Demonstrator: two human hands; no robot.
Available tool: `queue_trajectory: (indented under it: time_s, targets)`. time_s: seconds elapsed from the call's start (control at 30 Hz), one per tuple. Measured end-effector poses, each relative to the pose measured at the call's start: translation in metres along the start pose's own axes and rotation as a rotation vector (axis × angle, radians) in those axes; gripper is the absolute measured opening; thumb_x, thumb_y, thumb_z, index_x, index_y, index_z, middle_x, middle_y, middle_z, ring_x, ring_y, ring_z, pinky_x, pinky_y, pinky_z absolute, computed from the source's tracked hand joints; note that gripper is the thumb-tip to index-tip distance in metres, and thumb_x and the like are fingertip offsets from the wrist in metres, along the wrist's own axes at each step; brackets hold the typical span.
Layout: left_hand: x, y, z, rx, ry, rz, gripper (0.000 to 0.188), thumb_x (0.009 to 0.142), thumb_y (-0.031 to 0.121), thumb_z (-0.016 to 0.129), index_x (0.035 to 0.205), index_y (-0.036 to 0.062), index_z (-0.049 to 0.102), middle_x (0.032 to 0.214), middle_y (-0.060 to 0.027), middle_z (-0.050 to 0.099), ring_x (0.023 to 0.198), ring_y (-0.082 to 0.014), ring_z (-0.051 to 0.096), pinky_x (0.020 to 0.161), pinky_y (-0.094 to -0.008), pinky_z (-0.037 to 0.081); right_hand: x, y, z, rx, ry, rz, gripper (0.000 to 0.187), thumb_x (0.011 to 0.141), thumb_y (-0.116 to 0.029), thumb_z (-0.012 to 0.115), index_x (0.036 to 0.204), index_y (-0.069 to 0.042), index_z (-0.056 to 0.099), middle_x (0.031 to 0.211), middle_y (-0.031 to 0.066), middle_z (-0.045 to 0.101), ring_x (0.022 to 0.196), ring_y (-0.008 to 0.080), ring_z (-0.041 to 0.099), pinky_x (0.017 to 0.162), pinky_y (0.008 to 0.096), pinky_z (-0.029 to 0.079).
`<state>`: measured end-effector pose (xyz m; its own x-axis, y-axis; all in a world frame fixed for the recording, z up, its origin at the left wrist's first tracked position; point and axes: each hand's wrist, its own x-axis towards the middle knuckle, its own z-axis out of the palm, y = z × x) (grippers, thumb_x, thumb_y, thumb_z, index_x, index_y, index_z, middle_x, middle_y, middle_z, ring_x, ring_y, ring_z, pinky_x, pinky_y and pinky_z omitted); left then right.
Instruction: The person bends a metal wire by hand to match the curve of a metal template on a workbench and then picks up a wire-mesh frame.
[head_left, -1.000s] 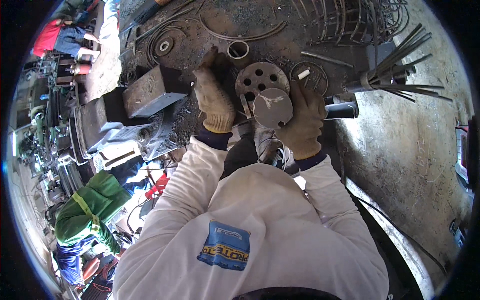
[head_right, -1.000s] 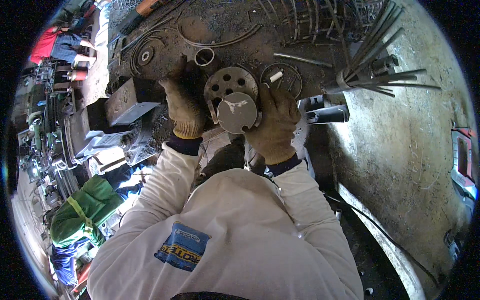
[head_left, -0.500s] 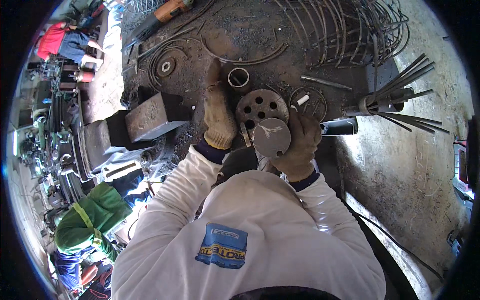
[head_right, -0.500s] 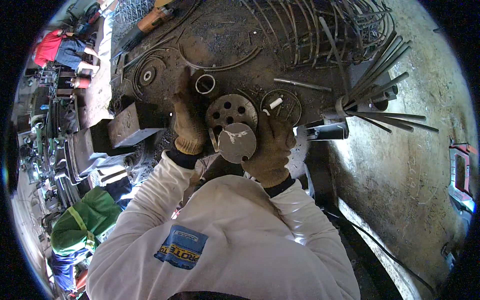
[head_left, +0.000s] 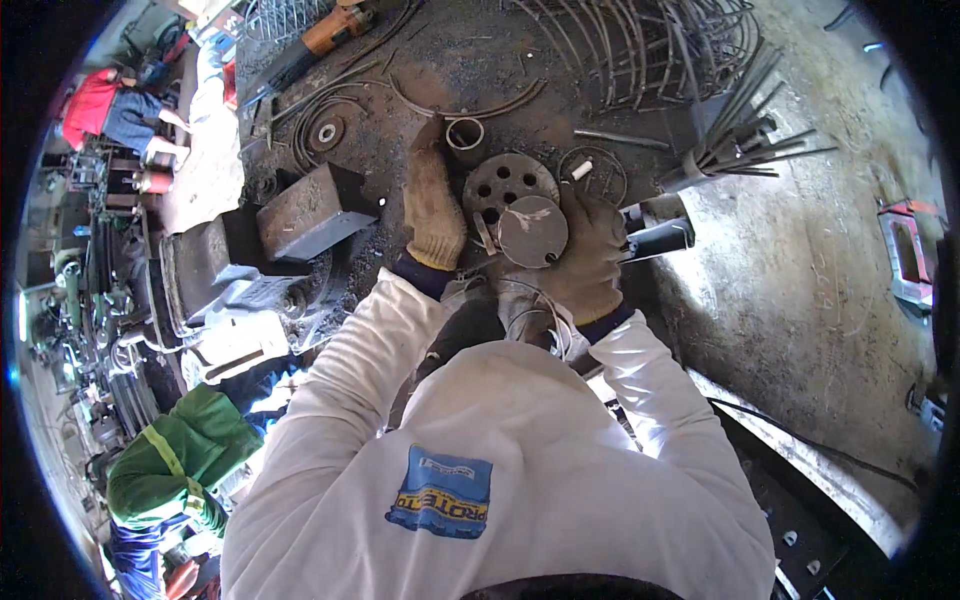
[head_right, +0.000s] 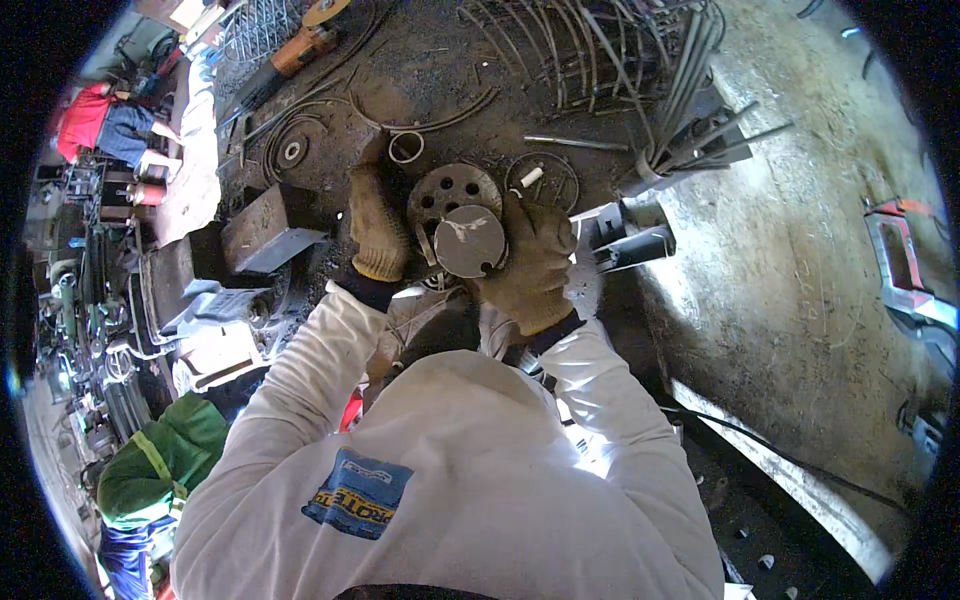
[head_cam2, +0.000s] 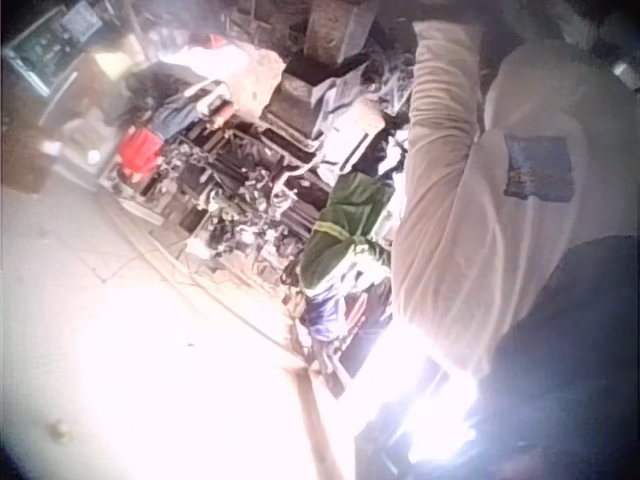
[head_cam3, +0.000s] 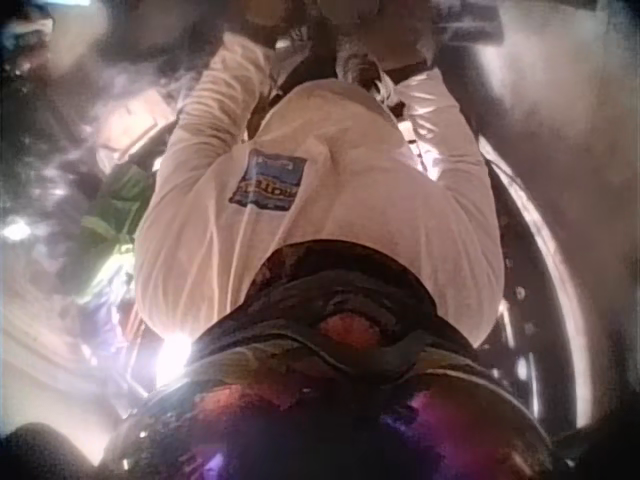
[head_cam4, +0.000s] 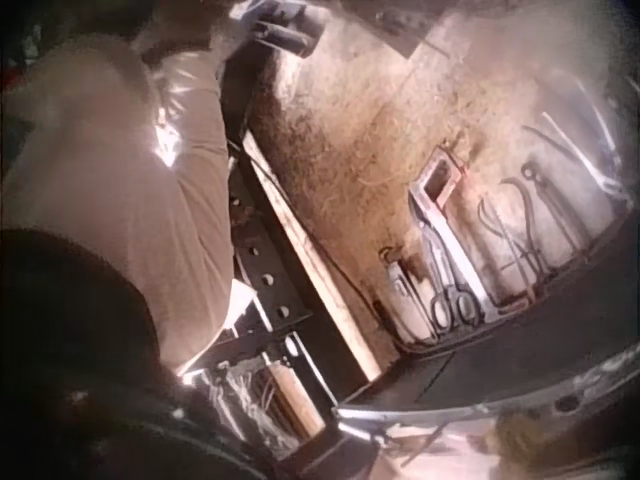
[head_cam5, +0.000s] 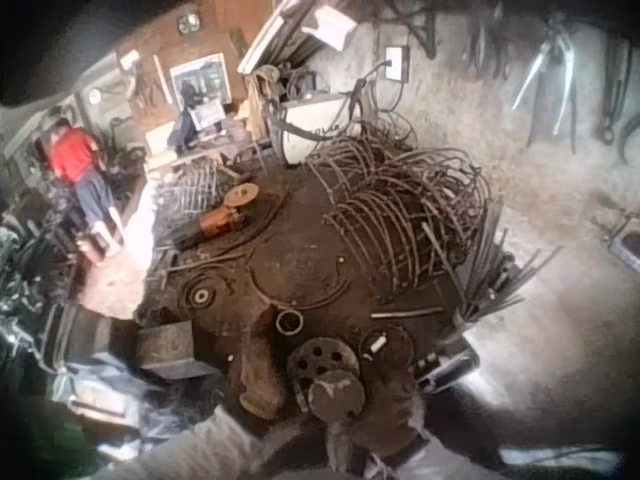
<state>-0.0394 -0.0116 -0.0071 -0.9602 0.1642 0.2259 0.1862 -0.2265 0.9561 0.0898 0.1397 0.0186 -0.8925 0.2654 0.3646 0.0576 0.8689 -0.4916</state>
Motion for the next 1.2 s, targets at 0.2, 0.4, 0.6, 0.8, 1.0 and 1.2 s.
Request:
queue_trajectory:
  time_s: [0.2,0.4,0.6,0.8,1.0,1.2]
  targets:
    - [0.001,0.001,0.0,0.021,0.029,-0.008,0.061,0.104,0.045,0.033,0.141,-0.0024,0.04,0.137,-0.0184,0.049,0.124,-0.0276,0.051,0.106,-0.0396,0.04,-0.001,0.004,0.002,0.005,0.001,-0.034,0.086,0.058,-0.033,0.085,0.129,0.004,0.055,0.113,0.0199,0.056,0.109,0.0391,0.053,0.095,0.0488,0.042]
    - [0.001,0.008,0.006,0.018,-0.016,-0.053,0.055,0.104,0.039,0.034,0.139,-0.0034,0.042,0.137,-0.0194,0.049,0.123,-0.0289,0.051,0.105,-0.0395,0.04,-0.011,0.013,0.016,0.025,0.078,-0.089,0.086,0.058,-0.034,0.086,0.129,0.005,0.056,0.116,0.0226,0.055,0.108,0.0388,0.053,0.095,0.049,0.042]
    - [-0.008,0.012,0.004,0.135,0.081,-0.005,0.05,0.105,0.032,0.036,0.138,-0.0043,0.043,0.137,-0.0204,0.048,0.122,-0.0302,0.052,0.105,-0.0395,0.04,-0.008,0.004,0.008,0.023,0.044,-0.026,0.084,0.06,-0.026,0.082,0.134,0.0,0.051,0.113,0.0187,0.057,0.112,0.0389,0.051,0.096,0.0505,0.04]
    - [-0.035,0.021,-0.006,1.021,0.068,0.36,0.044,0.098,0.006,0.041,0.141,-0.001,0.041,0.135,-0.0225,0.05,0.122,-0.0353,0.053,0.105,-0.0418,0.043,-0.025,-0.008,0.003,0.007,0.274,0.038,0.079,0.055,-0.033,0.088,0.125,-0.008,0.058,0.117,0.0152,0.057,0.113,0.0364,0.051,0.094,0.0496,0.042]
    - [-0.045,0.01,-0.007,0.974,0.075,0.405,0.043,0.094,0.003,0.045,0.137,-0.0014,0.045,0.126,-0.0232,0.055,0.119,-0.0397,0.053,0.105,-0.0454,0.039,-0.067,0.001,0.037,0.682,-0.073,0.575,0.031,0.088,-0.03,0.069,0.098,-0.001,0.065,0.086,0.0191,0.068,0.083,0.0374,0.064,0.076,0.0433,0.05]
    - [-0.051,0.016,-0.001,1.087,0.017,0.37,0.042,0.091,0.002,0.046,0.133,-0.0025,0.047,0.13,-0.0242,0.053,0.119,-0.0424,0.05,0.104,-0.047,0.04,-0.054,0.008,0.05,0.88,-0.122,0.643,0.029,0.091,-0.027,0.058,0.095,0.0,0.067,0.091,0.0202,0.069,0.089,0.0415,0.063,0.076,0.0423,0.05]
